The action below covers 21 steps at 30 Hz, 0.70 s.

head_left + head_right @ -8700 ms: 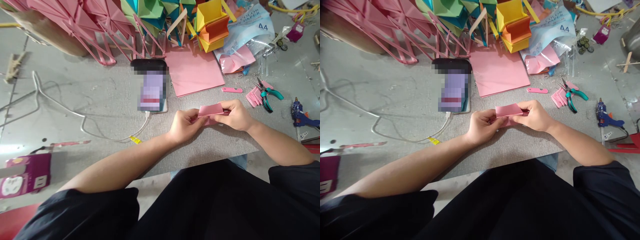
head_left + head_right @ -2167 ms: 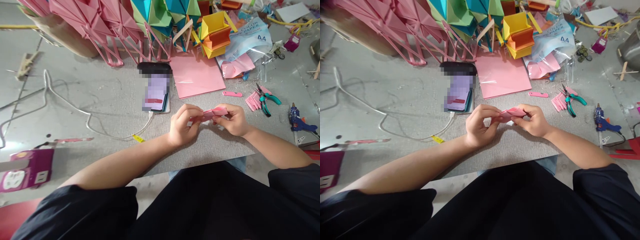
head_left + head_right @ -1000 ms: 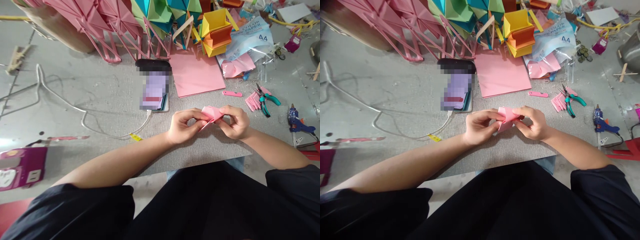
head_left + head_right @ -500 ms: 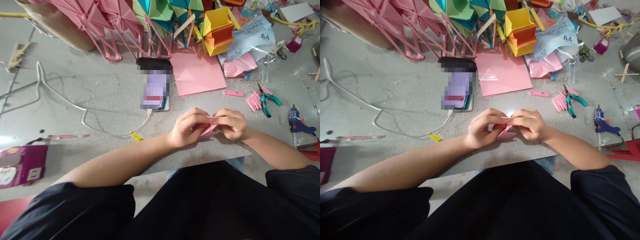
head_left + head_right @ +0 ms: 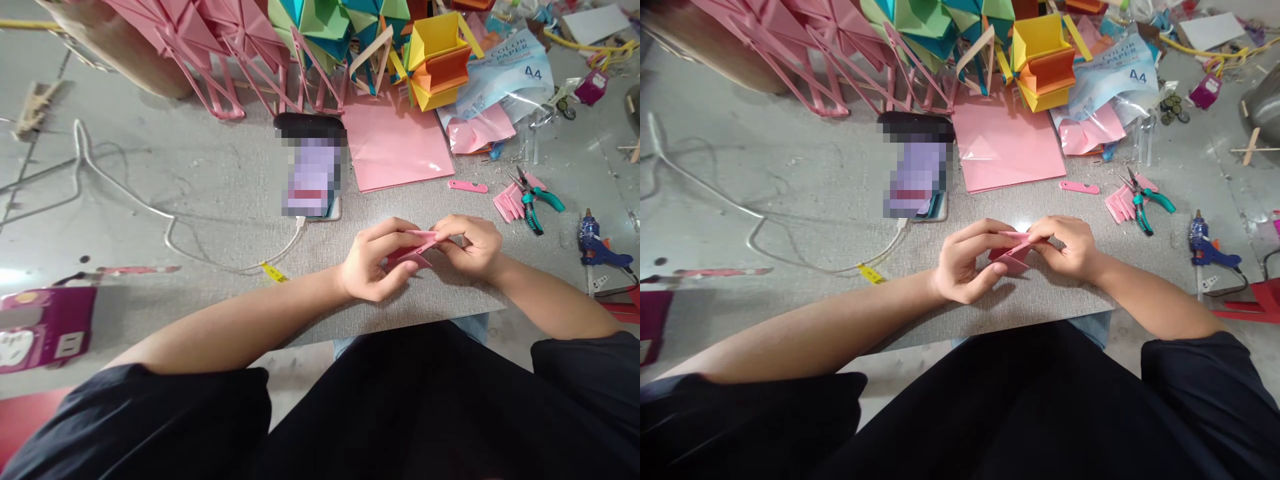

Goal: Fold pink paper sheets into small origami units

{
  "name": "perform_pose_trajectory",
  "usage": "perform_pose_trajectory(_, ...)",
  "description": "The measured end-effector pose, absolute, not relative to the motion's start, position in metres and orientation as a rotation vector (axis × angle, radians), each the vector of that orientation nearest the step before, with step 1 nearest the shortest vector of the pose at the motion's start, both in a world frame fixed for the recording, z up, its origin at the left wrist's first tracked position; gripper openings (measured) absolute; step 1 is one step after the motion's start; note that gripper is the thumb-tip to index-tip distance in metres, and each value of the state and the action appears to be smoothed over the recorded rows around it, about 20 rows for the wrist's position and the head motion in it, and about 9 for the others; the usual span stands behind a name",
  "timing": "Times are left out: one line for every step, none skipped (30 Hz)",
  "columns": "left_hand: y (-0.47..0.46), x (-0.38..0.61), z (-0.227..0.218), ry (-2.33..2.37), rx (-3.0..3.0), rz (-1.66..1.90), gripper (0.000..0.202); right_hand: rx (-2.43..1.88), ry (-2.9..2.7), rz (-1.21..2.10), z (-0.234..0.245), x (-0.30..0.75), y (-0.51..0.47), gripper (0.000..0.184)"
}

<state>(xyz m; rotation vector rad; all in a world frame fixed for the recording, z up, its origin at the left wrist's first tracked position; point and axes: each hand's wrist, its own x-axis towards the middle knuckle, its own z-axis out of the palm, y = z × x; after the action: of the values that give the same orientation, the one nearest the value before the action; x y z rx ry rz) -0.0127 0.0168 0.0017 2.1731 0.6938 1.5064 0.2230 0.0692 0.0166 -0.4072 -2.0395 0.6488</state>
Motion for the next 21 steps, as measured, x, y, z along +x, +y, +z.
perform_pose_trajectory(0.016,-0.012,0.002,0.727,2.176,1.515,0.032,-0.406,-2.050,0.639,0.017,0.224,0.070,0.014)
perform_pose_trajectory(0.016,-0.010,0.003,0.761,2.180,1.527,0.029,-0.403,-2.059,0.630,0.017,0.224,0.070,0.013)
perform_pose_trajectory(0.015,-0.008,0.003,0.792,2.187,1.539,0.028,-0.400,-2.067,0.623,0.017,0.224,0.071,0.012)
perform_pose_trajectory(0.014,-0.007,0.003,0.817,2.196,1.551,0.027,-0.399,-2.072,0.619,0.018,0.225,0.072,0.011)
perform_pose_trajectory(0.014,-0.006,0.003,0.836,2.206,1.562,0.026,-0.399,-2.077,0.621,0.019,0.225,0.072,0.009)
perform_pose_trajectory(0.014,-0.005,0.004,0.850,2.215,1.574,0.024,-0.399,-2.083,0.627,0.020,0.225,0.073,0.008)
perform_pose_trajectory(0.014,-0.004,0.003,0.863,2.222,1.586,0.023,-0.397,-2.093,0.636,0.021,0.225,0.073,0.007)
perform_pose_trajectory(0.014,-0.004,0.003,0.877,2.228,1.595,0.022,-0.394,-2.110,0.643,0.023,0.225,0.074,0.007)
perform_pose_trajectory(0.014,-0.004,0.003,0.889,2.232,1.603,0.022,-0.391,-2.134,0.648,0.026,0.226,0.074,0.007)
perform_pose_trajectory(0.014,-0.005,0.002,0.895,2.235,1.608,0.023,-0.387,-2.161,0.650,0.028,0.226,0.074,0.008)
perform_pose_trajectory(0.014,-0.005,0.002,0.899,2.238,1.613,0.024,-0.385,-2.188,0.651,0.030,0.227,0.074,0.009)
perform_pose_trajectory(0.014,-0.006,0.002,0.899,2.243,1.617,0.026,-0.381,-2.211,0.652,0.032,0.227,0.074,0.010)
perform_pose_trajectory(0.014,-0.006,0.002,0.900,2.250,1.619,0.027,-0.377,-2.227,0.653,0.034,0.227,0.074,0.011)
perform_pose_trajectory(0.014,-0.007,0.002,0.904,2.259,1.618,0.028,-0.374,-2.236,0.655,0.035,0.227,0.074,0.011)
perform_pose_trajectory(0.014,-0.007,0.003,0.907,2.270,1.616,0.029,-0.371,-2.242,0.656,0.036,0.228,0.074,0.012)
perform_pose_trajectory(0.014,-0.008,0.003,0.912,2.283,1.611,0.030,-0.370,-2.245,0.657,0.036,0.228,0.073,0.012)
perform_pose_trajectory(0.013,-0.008,0.004,0.915,2.294,1.605,0.030,-0.369,-2.249,0.658,0.036,0.228,0.073,0.012)
perform_pose_trajectory(0.013,-0.008,0.004,0.916,2.305,1.600,0.031,-0.371,-2.254,0.659,0.035,0.228,0.073,0.011)
perform_pose_trajectory(0.014,-0.009,0.005,0.915,2.313,1.596,0.031,-0.372,-2.261,0.662,0.035,0.228,0.073,0.011)
perform_pose_trajectory(0.014,-0.009,0.005,0.914,2.321,1.593,0.031,-0.373,-2.270,0.665,0.035,0.228,0.073,0.011)
perform_pose_trajectory(0.014,-0.009,0.005,0.915,2.327,1.592,0.030,-0.370,-2.279,0.669,0.034,0.228,0.074,0.011)
